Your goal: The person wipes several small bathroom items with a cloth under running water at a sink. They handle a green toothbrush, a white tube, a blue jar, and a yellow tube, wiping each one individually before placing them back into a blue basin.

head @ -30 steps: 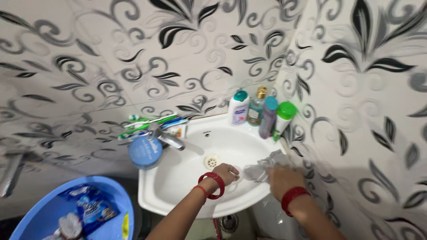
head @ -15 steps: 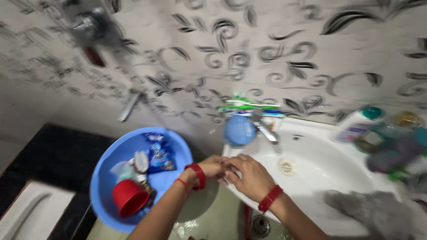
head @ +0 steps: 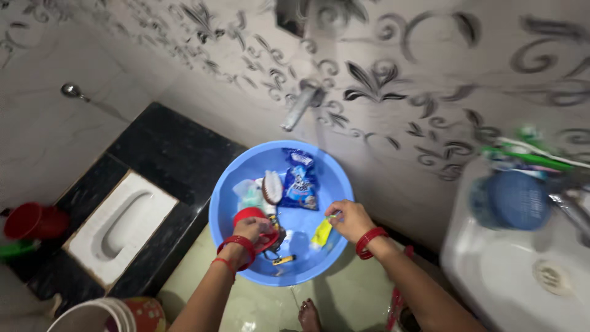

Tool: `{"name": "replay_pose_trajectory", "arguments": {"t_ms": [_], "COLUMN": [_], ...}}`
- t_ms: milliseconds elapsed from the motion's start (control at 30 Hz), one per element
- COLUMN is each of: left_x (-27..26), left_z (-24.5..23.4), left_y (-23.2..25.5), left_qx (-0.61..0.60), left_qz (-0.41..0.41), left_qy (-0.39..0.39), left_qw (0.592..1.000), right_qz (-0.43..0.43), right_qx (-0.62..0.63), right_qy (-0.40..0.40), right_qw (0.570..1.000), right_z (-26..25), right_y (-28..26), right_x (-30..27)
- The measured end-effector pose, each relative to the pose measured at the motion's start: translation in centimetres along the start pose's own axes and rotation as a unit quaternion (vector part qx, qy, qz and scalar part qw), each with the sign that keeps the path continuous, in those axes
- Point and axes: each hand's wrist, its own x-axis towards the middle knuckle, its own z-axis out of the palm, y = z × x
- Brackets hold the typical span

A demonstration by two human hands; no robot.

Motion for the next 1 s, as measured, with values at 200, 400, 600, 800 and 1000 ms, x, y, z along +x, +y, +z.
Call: {"name": "replay_pose_trajectory", "arguments": {"t_ms": [200,400,600,800,1000], "left_x": [4.4,12.2,19.3,22.7,19.2], "left_z": [-0.6,3.0,6.0,7.6,7.9], "left_y": [-4.2,-8.9,-15.7,-21.2,-18.8], "left_qx": [-0.004,-0.04,-0.058,-0.063,0.201], "left_qz": [-0.023,-0.08,-0.081,-0.081,0.075], "left_qy": [0.019,-0.003,-0.018,-0.018,0.087], "left_qw": [1.0,0.996,0.995,0.995,0.973], "right_qz": [0.11,0.257,0.264,0.334,0.266], "right_qx": [-0.09,-0.125,-0.054,0.021,0.064], "right_qy": [-0.081,-0.042,-0.03,0.076,0.135], "right_qw": [0.987,0.957,0.963,0.939,0.952], "right_z": [10.3,19.6,28.2,32.0,28.1], "right_y": [10.8,23.7,33.9,34.8,25.6], "right_x": [6.6,11.1,14.0,15.4,13.8]}}
